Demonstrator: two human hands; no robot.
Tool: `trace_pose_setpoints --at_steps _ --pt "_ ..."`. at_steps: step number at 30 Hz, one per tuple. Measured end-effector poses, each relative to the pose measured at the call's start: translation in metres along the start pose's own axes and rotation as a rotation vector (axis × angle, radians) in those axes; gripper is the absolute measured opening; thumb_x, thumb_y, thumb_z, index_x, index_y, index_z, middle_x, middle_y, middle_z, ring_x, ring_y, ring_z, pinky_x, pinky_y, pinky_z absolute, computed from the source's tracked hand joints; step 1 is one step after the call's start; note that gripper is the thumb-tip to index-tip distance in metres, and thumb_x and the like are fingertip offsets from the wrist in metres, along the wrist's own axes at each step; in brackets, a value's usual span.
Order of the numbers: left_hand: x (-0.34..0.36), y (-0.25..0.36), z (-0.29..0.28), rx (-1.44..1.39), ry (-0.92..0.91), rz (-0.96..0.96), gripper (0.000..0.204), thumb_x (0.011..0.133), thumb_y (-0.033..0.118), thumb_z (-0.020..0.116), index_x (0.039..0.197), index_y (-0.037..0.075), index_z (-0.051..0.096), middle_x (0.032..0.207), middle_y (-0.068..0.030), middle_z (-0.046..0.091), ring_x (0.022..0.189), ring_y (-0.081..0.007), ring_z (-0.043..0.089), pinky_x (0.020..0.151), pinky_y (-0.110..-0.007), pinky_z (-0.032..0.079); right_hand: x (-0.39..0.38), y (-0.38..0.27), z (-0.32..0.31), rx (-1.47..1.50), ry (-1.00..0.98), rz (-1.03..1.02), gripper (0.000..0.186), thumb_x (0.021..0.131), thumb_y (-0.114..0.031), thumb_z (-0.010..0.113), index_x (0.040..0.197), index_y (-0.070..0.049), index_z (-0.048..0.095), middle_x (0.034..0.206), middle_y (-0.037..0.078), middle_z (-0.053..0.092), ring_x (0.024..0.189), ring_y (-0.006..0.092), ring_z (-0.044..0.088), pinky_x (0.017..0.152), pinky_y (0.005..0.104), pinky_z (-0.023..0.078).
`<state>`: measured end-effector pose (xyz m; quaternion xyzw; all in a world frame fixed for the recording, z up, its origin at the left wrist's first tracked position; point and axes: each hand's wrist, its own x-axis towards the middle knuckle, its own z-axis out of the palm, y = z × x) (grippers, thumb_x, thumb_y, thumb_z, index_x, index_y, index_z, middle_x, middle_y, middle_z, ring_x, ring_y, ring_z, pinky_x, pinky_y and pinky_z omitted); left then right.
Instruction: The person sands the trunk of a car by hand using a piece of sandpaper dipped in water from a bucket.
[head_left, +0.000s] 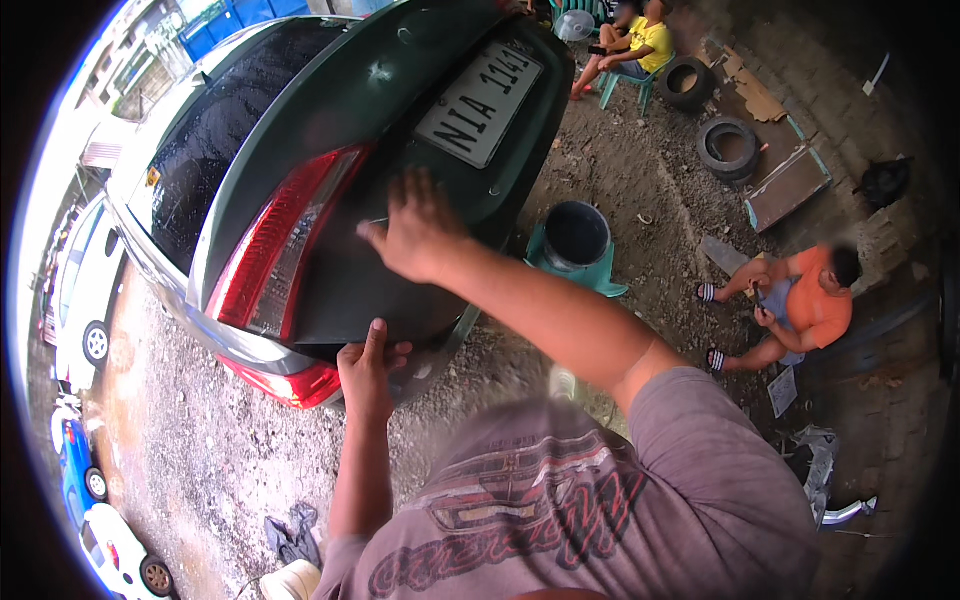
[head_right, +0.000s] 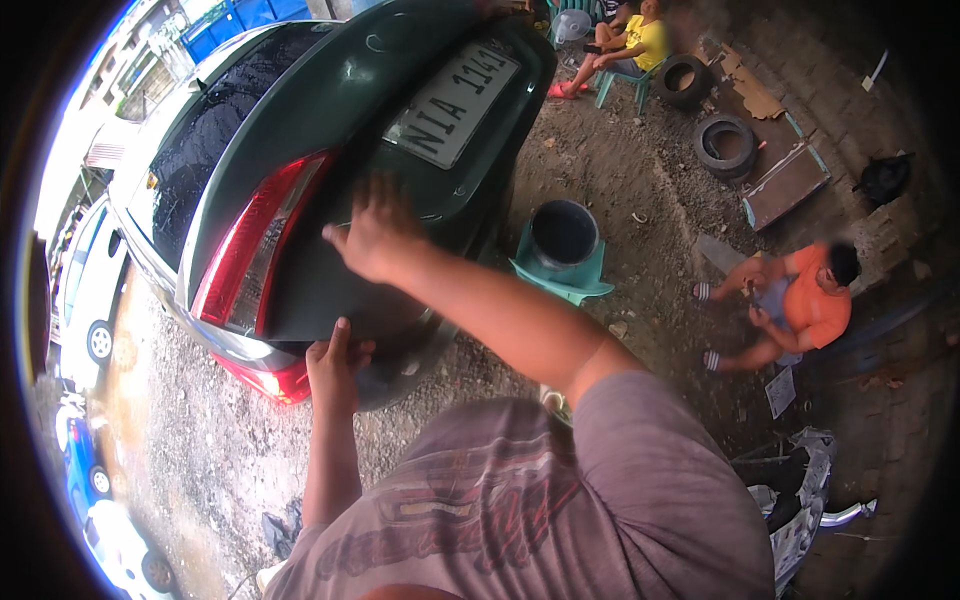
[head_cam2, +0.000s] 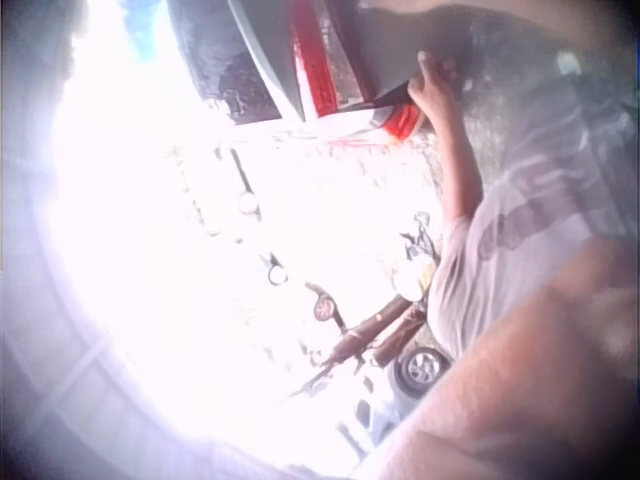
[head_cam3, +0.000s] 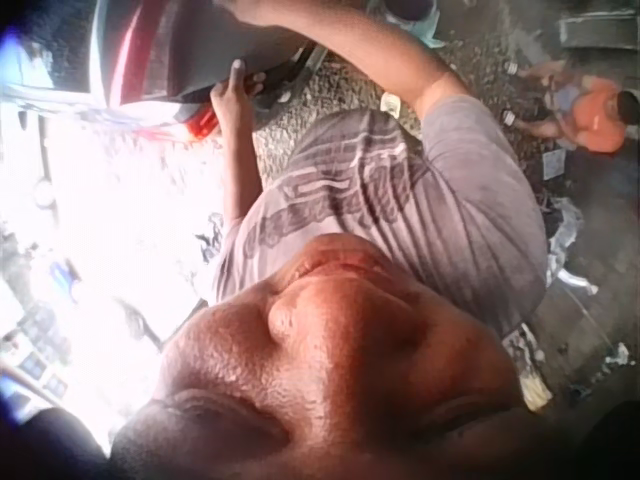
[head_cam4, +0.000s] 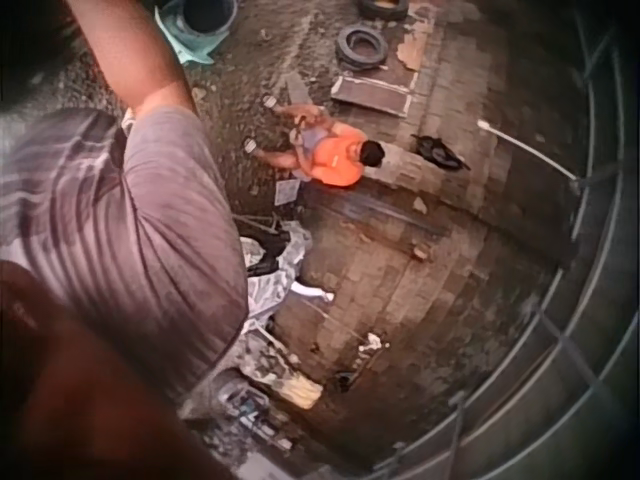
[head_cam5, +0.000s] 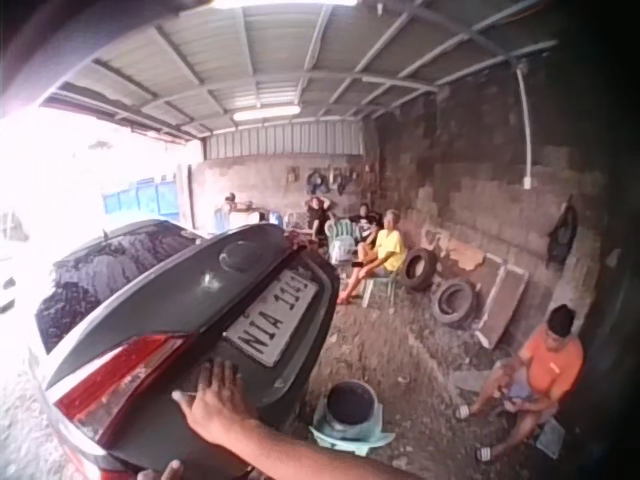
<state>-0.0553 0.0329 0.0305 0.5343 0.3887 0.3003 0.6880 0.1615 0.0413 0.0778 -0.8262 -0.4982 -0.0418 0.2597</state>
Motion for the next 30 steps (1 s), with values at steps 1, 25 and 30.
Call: trace_pose_setpoints --at_steps 1,25,30 --pt "0.0 0.003 0.004 -0.002 -0.003 0.005 0.038 0.105 0.034 0.072 0.089 -0.001 0.071 0.082 -0.0092 0.073 0.071 -0.0172 0.075 0.061 -0.026 0.055 0.006 0.009 -0.002 0.035 0.033 0.05 0.096 0.106 -0.062 0.046 0.16 0.015 0.026 0.166 0.042 0.023 0.159 0.0537 0.019 0.13 0.0607 0.018" --pt "0.006 -0.023 -0.002 0.068 0.007 -0.019 0.04 0.104 0.035 0.073 0.095 -0.004 0.071 0.084 -0.0098 0.074 0.072 -0.0174 0.074 0.06 -0.026 0.054 -0.02 0.037 0.002 0.059 -0.06 0.272 0.121 0.098 -0.082 0.041 0.159 0.02 0.02 0.167 0.045 0.015 0.16 0.0543 0.012 0.13 0.0585 0.014" --pt "0.001 -0.017 0.002 0.047 0.018 -0.036 0.04 0.104 0.034 0.073 0.089 -0.003 0.072 0.082 -0.0095 0.074 0.071 -0.0178 0.075 0.06 -0.026 0.055 -0.018 0.017 0.006 0.03 -0.118 0.201 0.122 0.098 -0.082 0.042 0.16 0.02 0.019 0.168 0.043 0.016 0.16 0.0539 0.013 0.13 0.0581 0.015"
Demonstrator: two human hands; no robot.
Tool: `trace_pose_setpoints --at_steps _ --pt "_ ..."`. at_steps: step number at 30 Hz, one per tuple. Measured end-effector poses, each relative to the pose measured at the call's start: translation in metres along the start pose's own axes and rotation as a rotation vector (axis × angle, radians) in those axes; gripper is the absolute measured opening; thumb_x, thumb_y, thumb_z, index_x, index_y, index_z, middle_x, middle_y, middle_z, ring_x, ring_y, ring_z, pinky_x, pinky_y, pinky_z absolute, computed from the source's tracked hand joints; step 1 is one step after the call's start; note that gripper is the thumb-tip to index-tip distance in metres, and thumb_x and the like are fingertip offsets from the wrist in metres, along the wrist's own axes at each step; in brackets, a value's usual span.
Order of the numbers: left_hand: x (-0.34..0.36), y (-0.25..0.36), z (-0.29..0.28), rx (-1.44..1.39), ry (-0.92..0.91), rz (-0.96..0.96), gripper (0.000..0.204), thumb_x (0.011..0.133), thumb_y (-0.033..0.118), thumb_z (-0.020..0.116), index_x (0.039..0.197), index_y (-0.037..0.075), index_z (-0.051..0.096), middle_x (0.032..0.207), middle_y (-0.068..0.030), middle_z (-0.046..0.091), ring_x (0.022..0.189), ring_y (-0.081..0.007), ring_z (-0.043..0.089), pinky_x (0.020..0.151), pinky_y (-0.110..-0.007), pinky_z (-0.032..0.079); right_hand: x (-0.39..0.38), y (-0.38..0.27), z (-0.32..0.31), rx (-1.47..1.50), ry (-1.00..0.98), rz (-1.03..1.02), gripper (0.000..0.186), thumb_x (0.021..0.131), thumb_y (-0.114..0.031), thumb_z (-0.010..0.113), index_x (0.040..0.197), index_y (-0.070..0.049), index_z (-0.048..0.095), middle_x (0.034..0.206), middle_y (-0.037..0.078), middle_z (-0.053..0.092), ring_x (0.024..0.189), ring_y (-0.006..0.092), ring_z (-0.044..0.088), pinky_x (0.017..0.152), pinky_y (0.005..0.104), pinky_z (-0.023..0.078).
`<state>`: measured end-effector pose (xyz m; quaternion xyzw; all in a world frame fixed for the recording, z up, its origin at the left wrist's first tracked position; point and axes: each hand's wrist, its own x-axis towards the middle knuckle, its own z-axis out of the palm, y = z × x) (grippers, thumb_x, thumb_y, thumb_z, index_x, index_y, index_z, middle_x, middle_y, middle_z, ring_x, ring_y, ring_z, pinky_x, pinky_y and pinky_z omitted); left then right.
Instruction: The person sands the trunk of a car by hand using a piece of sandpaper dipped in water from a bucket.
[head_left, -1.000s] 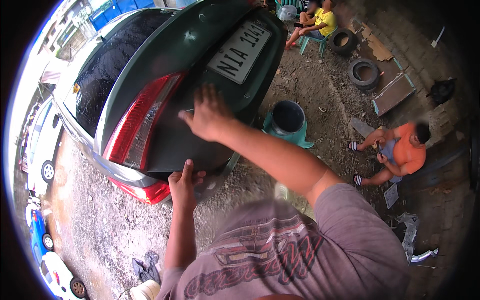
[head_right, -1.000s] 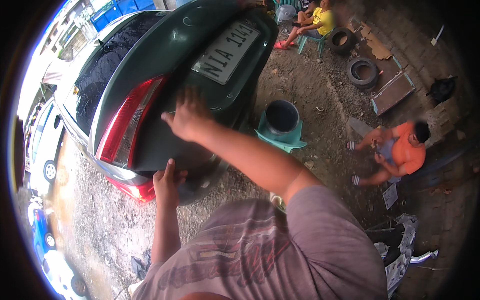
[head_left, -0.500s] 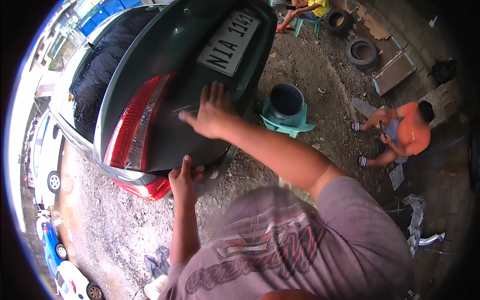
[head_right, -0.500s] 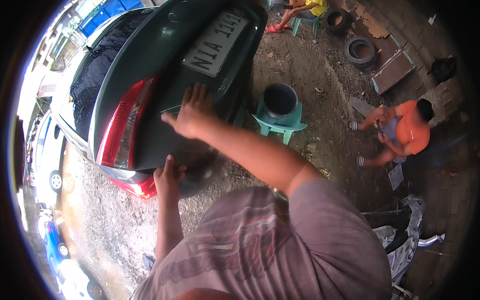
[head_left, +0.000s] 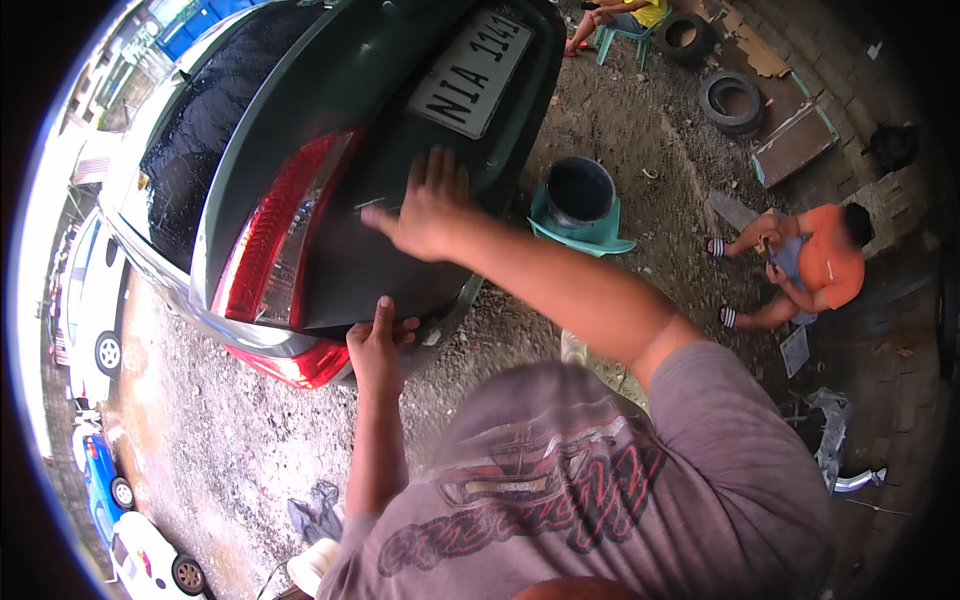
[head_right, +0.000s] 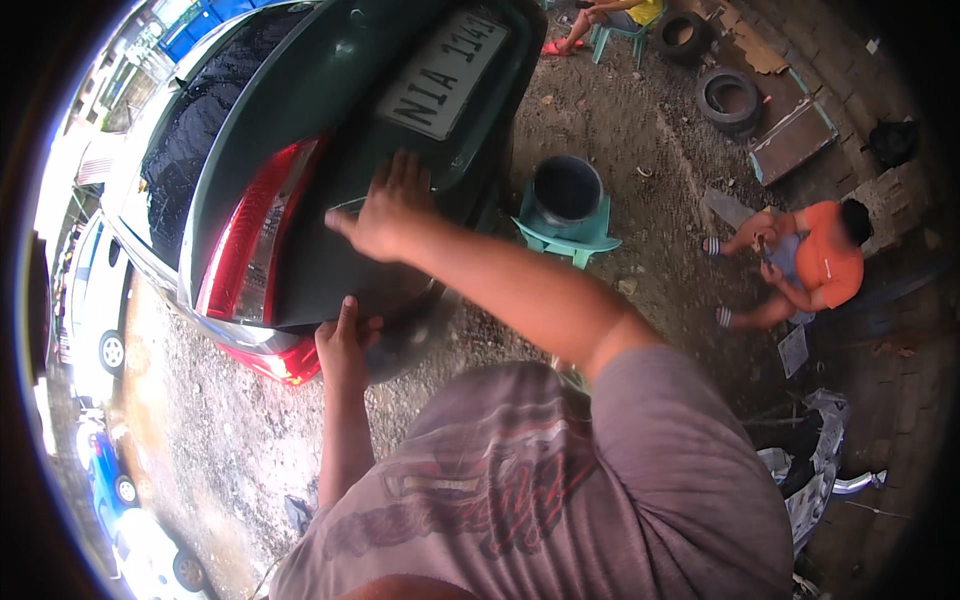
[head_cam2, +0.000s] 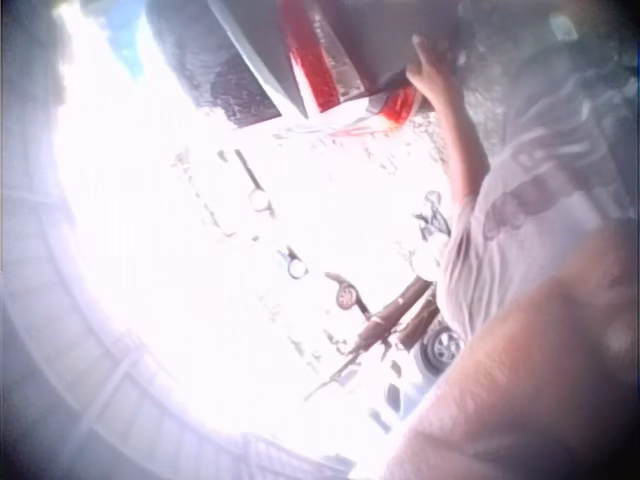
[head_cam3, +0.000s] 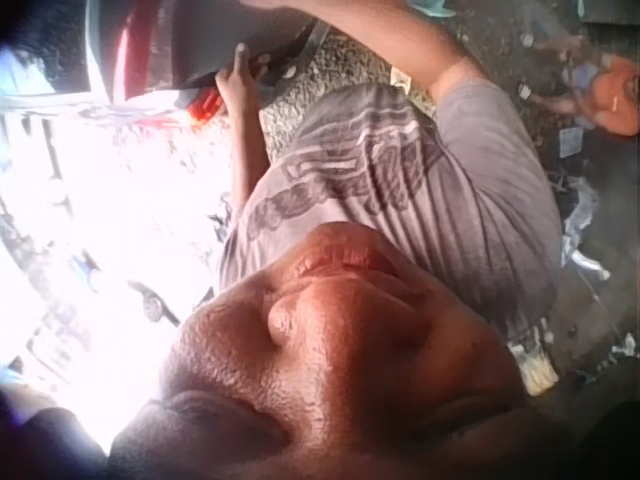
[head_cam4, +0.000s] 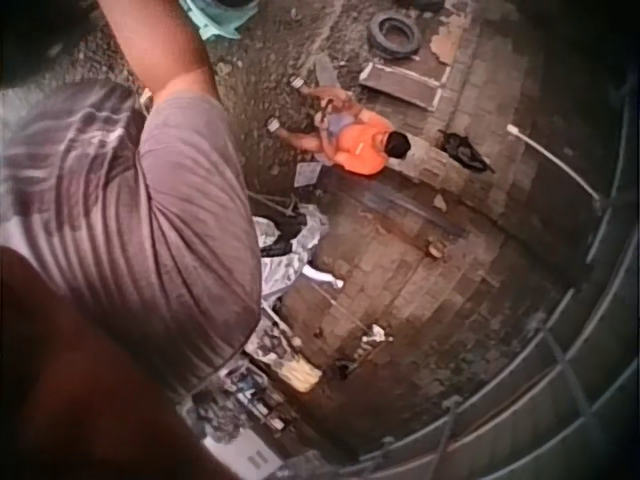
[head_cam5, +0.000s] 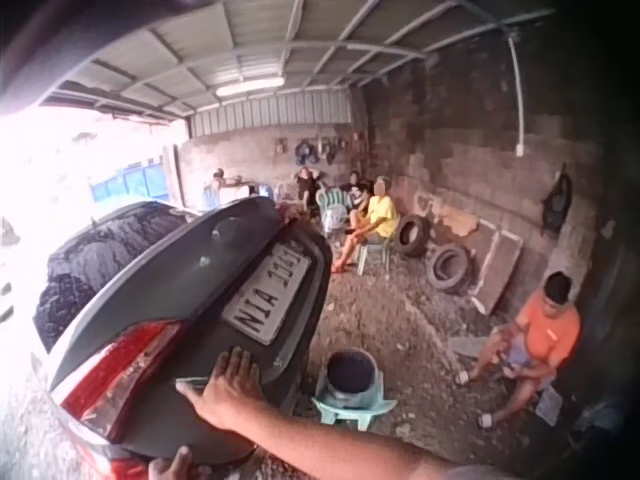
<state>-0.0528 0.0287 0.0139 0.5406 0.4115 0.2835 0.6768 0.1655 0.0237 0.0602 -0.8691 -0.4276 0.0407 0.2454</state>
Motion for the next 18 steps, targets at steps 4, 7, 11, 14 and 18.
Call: trace_pose_setpoints --at_steps 4,7,11,14,18 --pt "0.005 -0.003 -0.002 0.02 0.003 0.031 0.041 0.104 0.036 0.073 0.093 -0.004 0.072 0.081 -0.0114 0.074 0.07 -0.0176 0.074 0.061 -0.026 0.054 -0.01 -0.025 -0.004 -0.029 -0.044 -0.08 0.119 0.099 -0.081 0.042 0.16 0.018 0.02 0.169 0.042 0.016 0.161 0.0512 0.013 0.13 0.0594 0.015" --pt "0.005 -0.007 -0.006 0.001 -0.002 0.033 0.042 0.104 0.036 0.073 0.095 -0.005 0.071 0.081 -0.0112 0.074 0.071 -0.0177 0.074 0.062 -0.027 0.054 -0.012 -0.038 0.004 -0.05 -0.056 -0.15 0.118 0.099 -0.081 0.041 0.16 0.018 0.023 0.169 0.042 0.015 0.161 0.0512 0.011 0.131 0.0592 0.014" --pt "0.004 -0.005 -0.002 -0.008 -0.012 0.016 0.04 0.103 0.035 0.074 0.094 -0.004 0.071 0.081 -0.0098 0.073 0.074 -0.0182 0.075 0.061 -0.027 0.054 0.02 -0.031 -0.01 -0.059 -0.058 -0.123 0.117 0.099 -0.081 0.04 0.161 0.017 0.021 0.17 0.041 0.012 0.16 0.055 0.008 0.13 0.0608 0.013" --pt "0.001 0.001 0.003 -0.07 0.024 0.02 0.04 0.103 0.034 0.075 0.095 -0.004 0.071 0.084 -0.0099 0.073 0.075 -0.0187 0.075 0.061 -0.027 0.054 -0.02 -0.044 0.012 -0.113 0.047 -0.289 0.113 0.1 -0.079 0.04 0.16 0.015 0.027 0.169 0.04 0.017 0.16 0.0542 0.011 0.13 0.0621 0.014" --pt "0.002 -0.003 -0.002 -0.024 -0.02 0.022 0.036 0.104 0.031 0.073 0.093 -0.003 0.072 0.085 -0.0103 0.074 0.075 -0.0184 0.076 0.062 -0.027 0.055 0.03 -0.033 -0.022 -0.03 -0.131 -0.15 0.12 0.099 -0.081 0.04 0.162 0.018 0.016 0.168 0.044 0.01 0.161 0.0553 0.005 0.13 0.0614 0.011"
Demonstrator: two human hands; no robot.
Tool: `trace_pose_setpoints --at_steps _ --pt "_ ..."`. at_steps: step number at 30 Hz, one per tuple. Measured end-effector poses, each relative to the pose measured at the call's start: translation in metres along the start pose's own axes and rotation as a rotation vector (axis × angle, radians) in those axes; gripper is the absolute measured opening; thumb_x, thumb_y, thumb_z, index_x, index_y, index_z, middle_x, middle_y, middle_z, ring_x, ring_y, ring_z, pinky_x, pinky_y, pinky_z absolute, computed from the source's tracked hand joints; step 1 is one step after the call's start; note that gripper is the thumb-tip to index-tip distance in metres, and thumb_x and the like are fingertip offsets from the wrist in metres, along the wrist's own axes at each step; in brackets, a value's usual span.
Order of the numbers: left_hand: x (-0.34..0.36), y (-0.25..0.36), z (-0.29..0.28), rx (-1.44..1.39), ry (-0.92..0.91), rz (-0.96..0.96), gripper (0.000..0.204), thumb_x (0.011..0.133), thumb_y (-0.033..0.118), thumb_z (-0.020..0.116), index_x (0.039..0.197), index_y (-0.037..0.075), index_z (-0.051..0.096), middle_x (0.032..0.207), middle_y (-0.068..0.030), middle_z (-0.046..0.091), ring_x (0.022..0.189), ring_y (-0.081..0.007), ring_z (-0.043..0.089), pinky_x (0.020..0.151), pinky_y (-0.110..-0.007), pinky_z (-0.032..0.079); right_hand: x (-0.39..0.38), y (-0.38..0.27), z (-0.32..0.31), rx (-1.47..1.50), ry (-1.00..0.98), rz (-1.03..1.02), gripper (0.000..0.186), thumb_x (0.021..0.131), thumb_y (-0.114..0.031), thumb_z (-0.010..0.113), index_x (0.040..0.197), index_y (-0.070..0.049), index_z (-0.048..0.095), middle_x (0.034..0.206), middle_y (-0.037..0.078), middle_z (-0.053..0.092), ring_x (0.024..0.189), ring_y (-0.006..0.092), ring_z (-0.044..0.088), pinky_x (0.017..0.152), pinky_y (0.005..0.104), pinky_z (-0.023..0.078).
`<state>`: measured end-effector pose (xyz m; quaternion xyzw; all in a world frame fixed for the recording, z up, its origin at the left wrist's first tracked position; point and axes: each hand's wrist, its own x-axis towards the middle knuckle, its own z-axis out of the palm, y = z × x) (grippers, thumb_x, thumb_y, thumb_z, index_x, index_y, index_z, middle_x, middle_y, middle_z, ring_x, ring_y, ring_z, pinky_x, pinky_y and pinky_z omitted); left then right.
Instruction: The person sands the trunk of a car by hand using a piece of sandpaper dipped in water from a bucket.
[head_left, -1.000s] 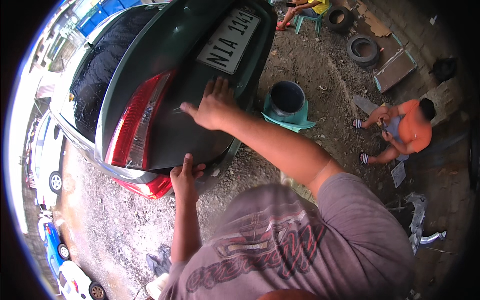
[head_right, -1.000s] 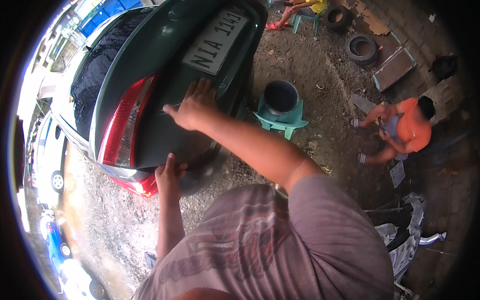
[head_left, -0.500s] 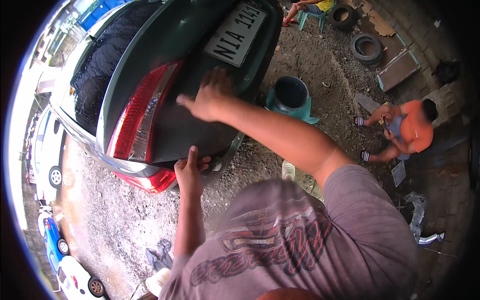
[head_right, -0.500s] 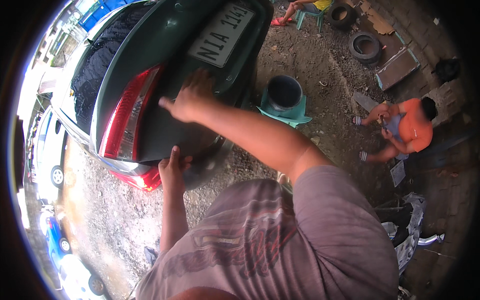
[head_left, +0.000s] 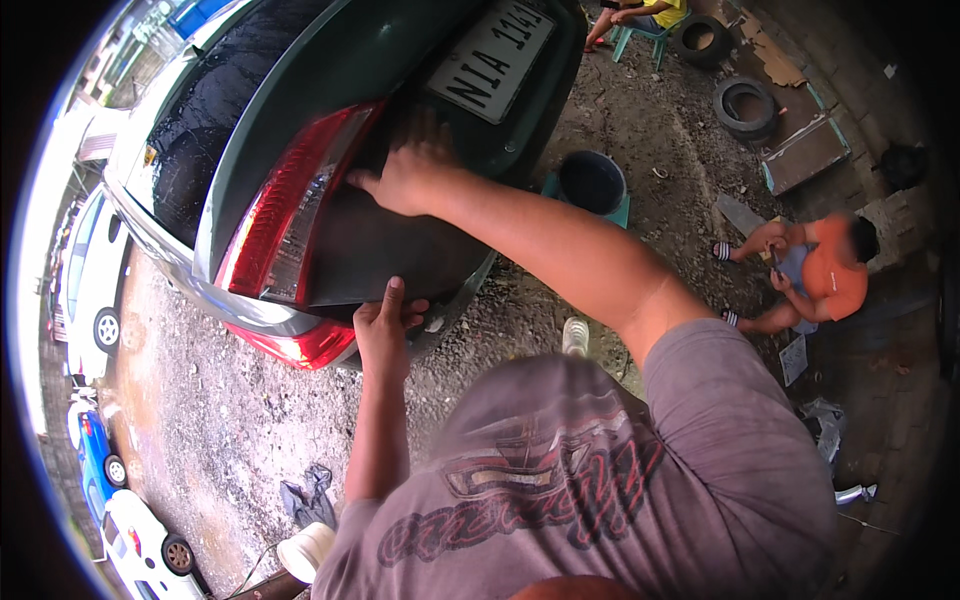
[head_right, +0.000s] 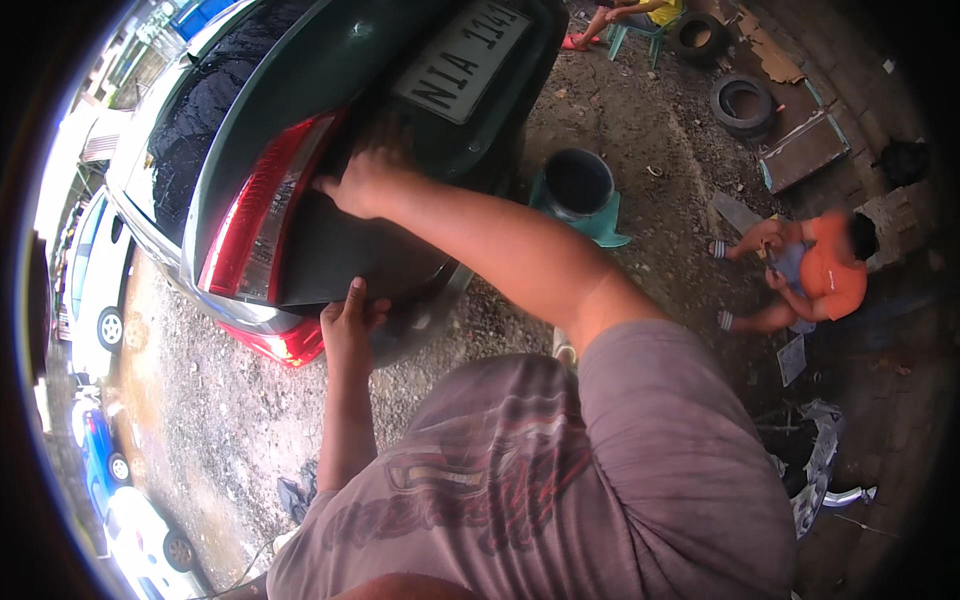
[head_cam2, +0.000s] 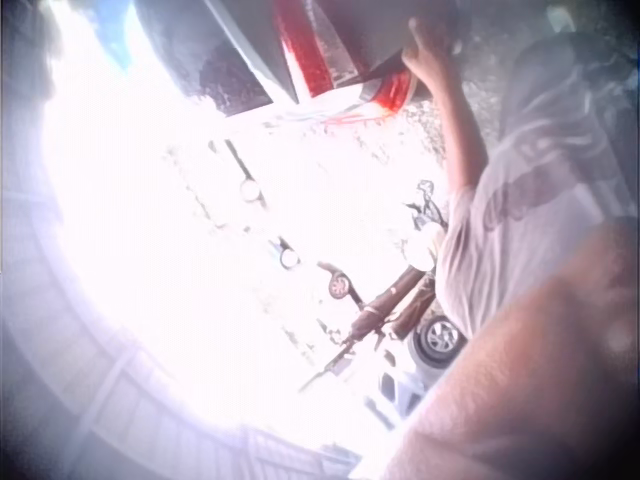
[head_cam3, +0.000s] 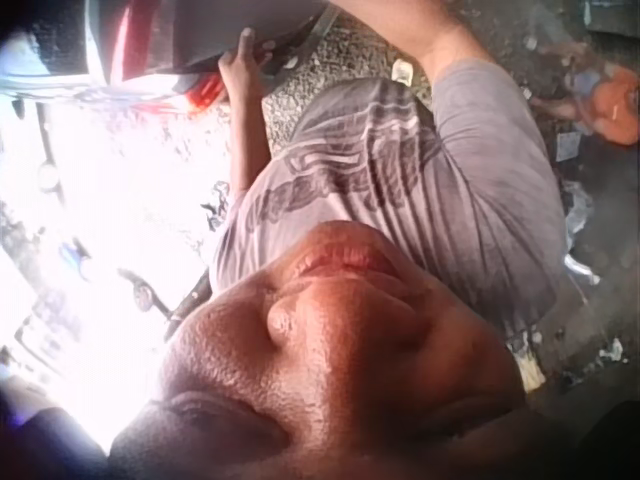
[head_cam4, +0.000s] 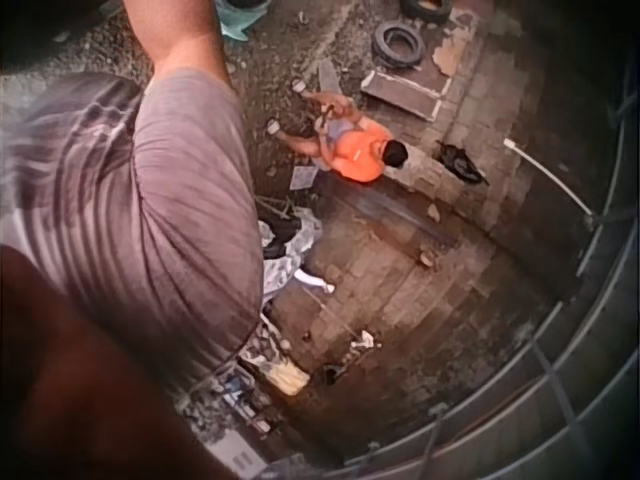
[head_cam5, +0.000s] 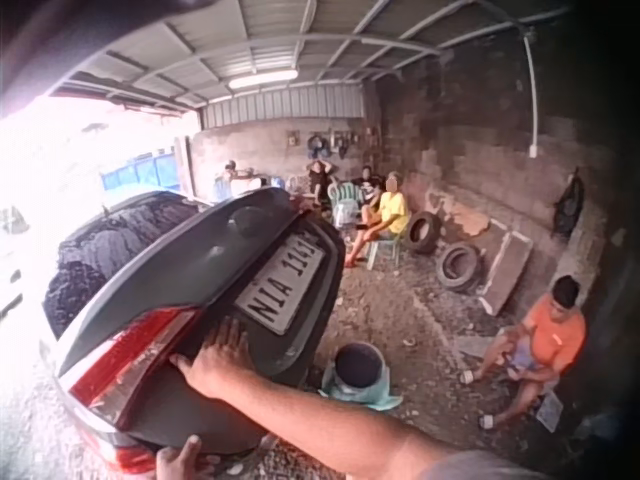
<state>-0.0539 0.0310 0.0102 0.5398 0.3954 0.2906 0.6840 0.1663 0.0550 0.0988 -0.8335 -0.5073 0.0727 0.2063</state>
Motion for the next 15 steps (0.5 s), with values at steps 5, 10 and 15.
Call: trace_pose_setpoints --at_steps 5,10,15 --pt "-0.001 0.0 0.001 -0.042 0.037 0.008 0.038 0.105 0.032 0.073 0.091 -0.003 0.072 0.086 -0.0115 0.075 0.074 -0.0183 0.076 0.062 -0.027 0.055 -0.034 -0.02 0.029 -0.118 0.023 -0.13 0.115 0.1 -0.08 0.039 0.162 0.015 0.019 0.17 0.04 0.013 0.161 0.0525 0.008 0.131 0.0604 0.011" --pt "0.002 0.004 0.004 -0.024 0.03 0.017 0.038 0.105 0.032 0.072 0.09 -0.003 0.073 0.085 -0.0102 0.075 0.072 -0.0172 0.075 0.062 -0.027 0.054 -0.028 -0.004 0.021 -0.16 0.014 -0.155 0.118 0.098 -0.081 0.041 0.162 0.015 0.018 0.17 0.04 0.013 0.162 0.0506 0.008 0.131 0.0608 0.011" --pt "0.004 0.0 -0.003 0.023 -0.032 -0.01 0.037 0.104 0.033 0.073 0.097 -0.003 0.072 0.09 -0.0115 0.076 0.075 -0.0181 0.075 0.065 -0.027 0.056 -0.016 0.02 0.021 -0.066 0.129 -0.143 0.121 0.095 -0.083 0.046 0.162 0.015 0.021 0.169 0.04 0.015 0.161 0.0523 0.01 0.131 0.0609 0.012"
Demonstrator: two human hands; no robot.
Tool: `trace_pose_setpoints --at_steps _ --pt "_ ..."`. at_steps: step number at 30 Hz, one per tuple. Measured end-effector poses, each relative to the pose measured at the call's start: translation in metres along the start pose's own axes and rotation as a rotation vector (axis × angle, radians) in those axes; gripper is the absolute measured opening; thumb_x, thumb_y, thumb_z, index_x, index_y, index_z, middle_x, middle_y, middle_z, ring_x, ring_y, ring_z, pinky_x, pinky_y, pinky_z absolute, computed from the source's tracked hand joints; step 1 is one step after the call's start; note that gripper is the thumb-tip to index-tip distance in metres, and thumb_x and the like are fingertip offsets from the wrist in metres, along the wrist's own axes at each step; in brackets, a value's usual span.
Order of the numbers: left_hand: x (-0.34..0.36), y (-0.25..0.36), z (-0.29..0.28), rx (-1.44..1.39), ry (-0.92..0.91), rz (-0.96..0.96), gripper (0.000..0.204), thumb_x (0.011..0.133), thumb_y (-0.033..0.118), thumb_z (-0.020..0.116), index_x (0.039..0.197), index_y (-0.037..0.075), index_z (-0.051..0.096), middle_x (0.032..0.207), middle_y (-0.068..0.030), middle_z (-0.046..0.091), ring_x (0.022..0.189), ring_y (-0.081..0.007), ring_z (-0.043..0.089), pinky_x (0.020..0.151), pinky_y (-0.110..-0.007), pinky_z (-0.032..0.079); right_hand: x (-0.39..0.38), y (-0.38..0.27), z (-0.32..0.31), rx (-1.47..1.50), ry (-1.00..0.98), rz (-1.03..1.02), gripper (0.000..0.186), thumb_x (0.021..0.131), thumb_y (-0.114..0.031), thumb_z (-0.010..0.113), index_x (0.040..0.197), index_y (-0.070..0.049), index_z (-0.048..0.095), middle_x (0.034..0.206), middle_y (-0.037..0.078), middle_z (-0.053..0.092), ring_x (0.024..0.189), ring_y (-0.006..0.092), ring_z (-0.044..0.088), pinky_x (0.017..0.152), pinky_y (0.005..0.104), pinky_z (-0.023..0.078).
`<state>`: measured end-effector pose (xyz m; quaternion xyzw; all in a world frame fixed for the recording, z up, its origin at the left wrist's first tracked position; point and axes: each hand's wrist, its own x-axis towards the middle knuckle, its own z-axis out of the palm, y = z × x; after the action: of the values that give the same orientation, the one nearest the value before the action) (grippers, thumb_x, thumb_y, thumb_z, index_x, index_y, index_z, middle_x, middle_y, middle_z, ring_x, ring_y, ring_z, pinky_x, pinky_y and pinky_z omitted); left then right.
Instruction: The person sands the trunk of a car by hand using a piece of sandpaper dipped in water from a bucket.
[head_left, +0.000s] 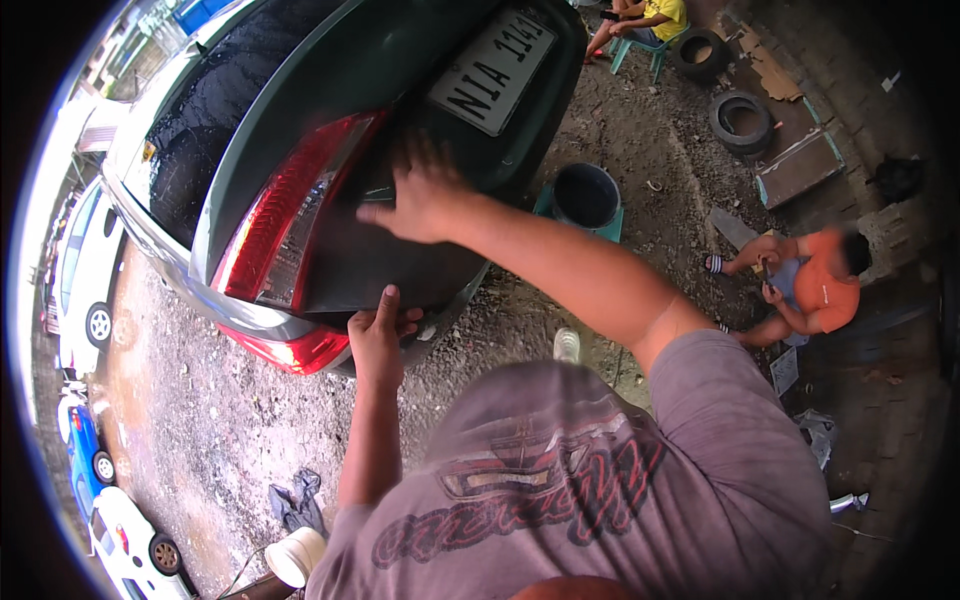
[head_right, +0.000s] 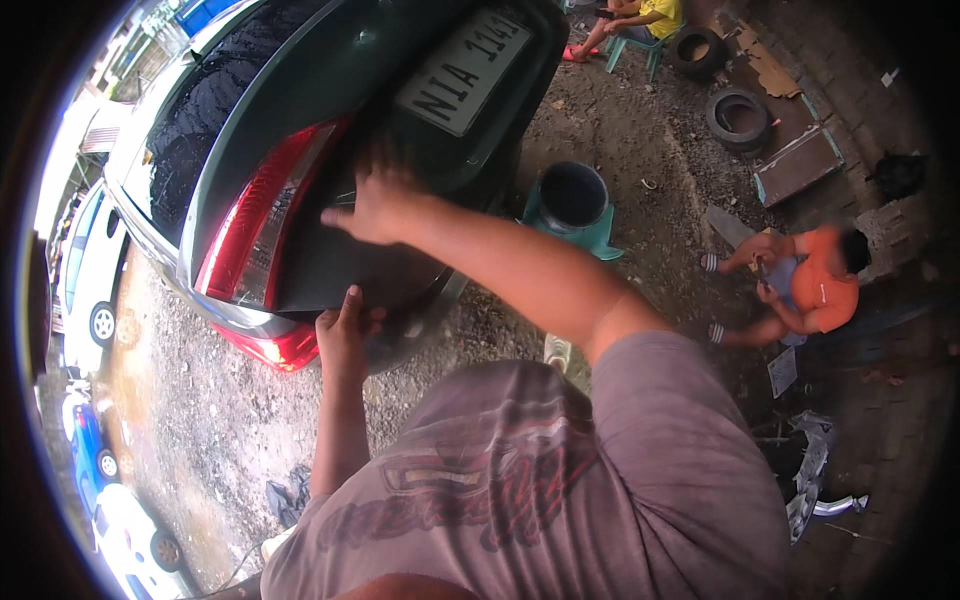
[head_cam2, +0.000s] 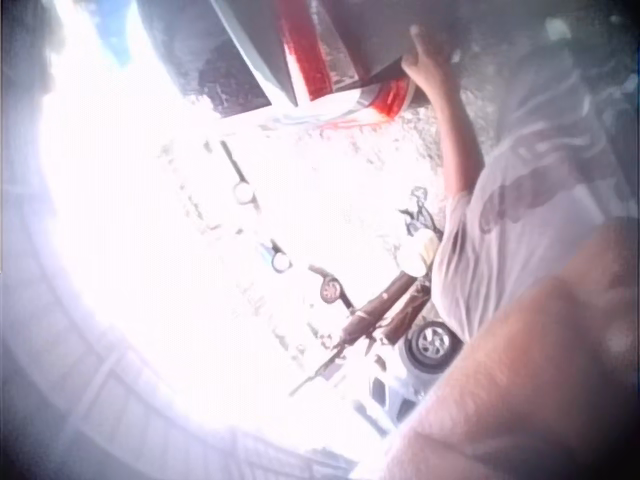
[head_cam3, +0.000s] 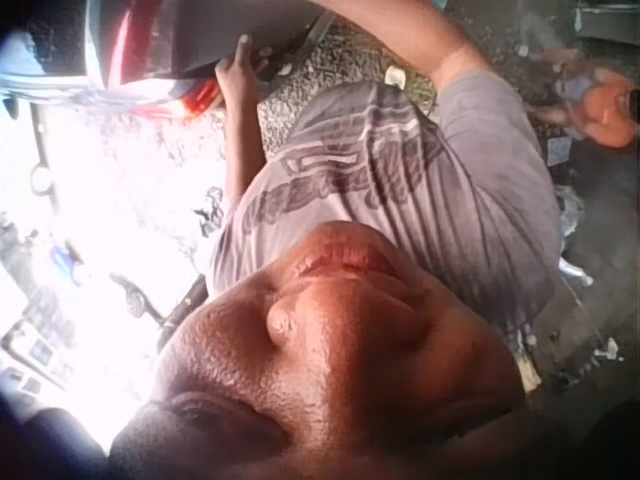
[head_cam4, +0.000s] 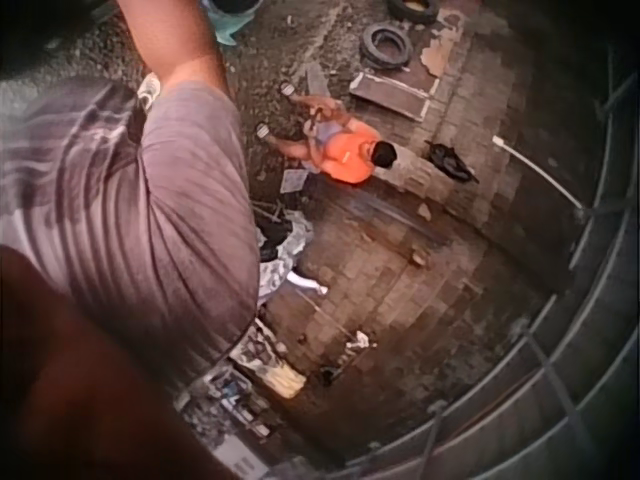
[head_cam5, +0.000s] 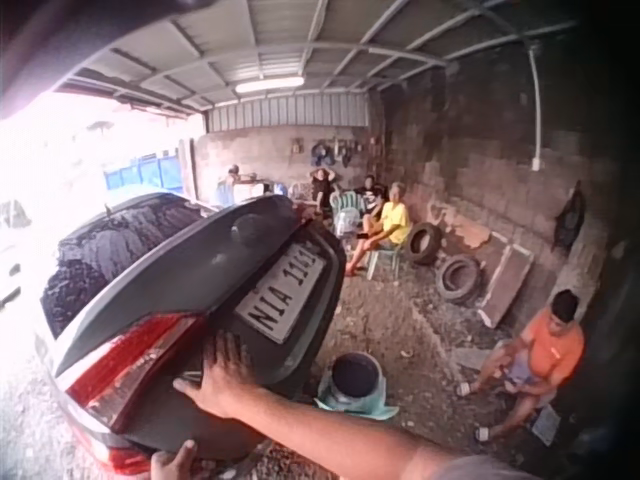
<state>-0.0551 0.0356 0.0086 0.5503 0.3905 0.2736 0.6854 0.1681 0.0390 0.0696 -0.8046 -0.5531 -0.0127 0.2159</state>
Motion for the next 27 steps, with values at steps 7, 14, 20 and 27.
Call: trace_pose_setpoints --at_steps 7,14,20,27 --pt "-0.005 0.002 0.002 -0.031 0.041 0.019 0.039 0.104 0.032 0.072 0.1 -0.007 0.072 0.091 -0.0121 0.076 0.078 -0.0185 0.076 0.067 -0.028 0.057 -0.043 0.01 0.001 -0.027 0.02 -0.159 0.112 0.095 -0.076 0.056 0.162 0.009 0.027 0.17 0.035 0.023 0.161 0.0479 0.02 0.129 0.062 0.018" --pt "-0.002 0.002 0.009 -0.085 0.091 -0.008 0.033 0.104 0.028 0.073 0.096 -0.004 0.073 0.088 -0.0108 0.076 0.068 -0.0191 0.075 0.059 -0.026 0.055 -0.061 0.058 0.002 0.15 0.161 -0.225 0.094 0.091 -0.057 0.074 0.151 0.01 0.047 0.16 0.039 0.038 0.153 0.0547 0.033 0.127 0.0555 0.028" --pt "-0.005 0.016 0.012 -0.057 0.107 0.048 0.035 0.104 0.03 0.073 0.093 -0.003 0.073 0.083 -0.0096 0.075 0.069 -0.0183 0.074 0.059 -0.026 0.055 -0.038 0.029 -0.015 0.236 0.145 -0.408 0.076 0.095 -0.044 0.073 0.152 0.001 0.051 0.164 0.025 0.043 0.156 0.0445 0.034 0.127 0.0573 0.029" --pt "-0.005 0.037 0.005 -0.066 0.132 0.124 0.034 0.104 0.033 0.073 0.089 0.001 0.072 0.081 -0.0088 0.075 0.066 -0.0165 0.072 0.058 -0.027 0.055 -0.056 0.079 -0.046 0.243 0.266 -0.411 0.048 0.096 -0.023 0.07 0.14 -0.005 0.065 0.146 0.018 0.064 0.14 0.0346 0.058 0.119 0.0509 0.043"
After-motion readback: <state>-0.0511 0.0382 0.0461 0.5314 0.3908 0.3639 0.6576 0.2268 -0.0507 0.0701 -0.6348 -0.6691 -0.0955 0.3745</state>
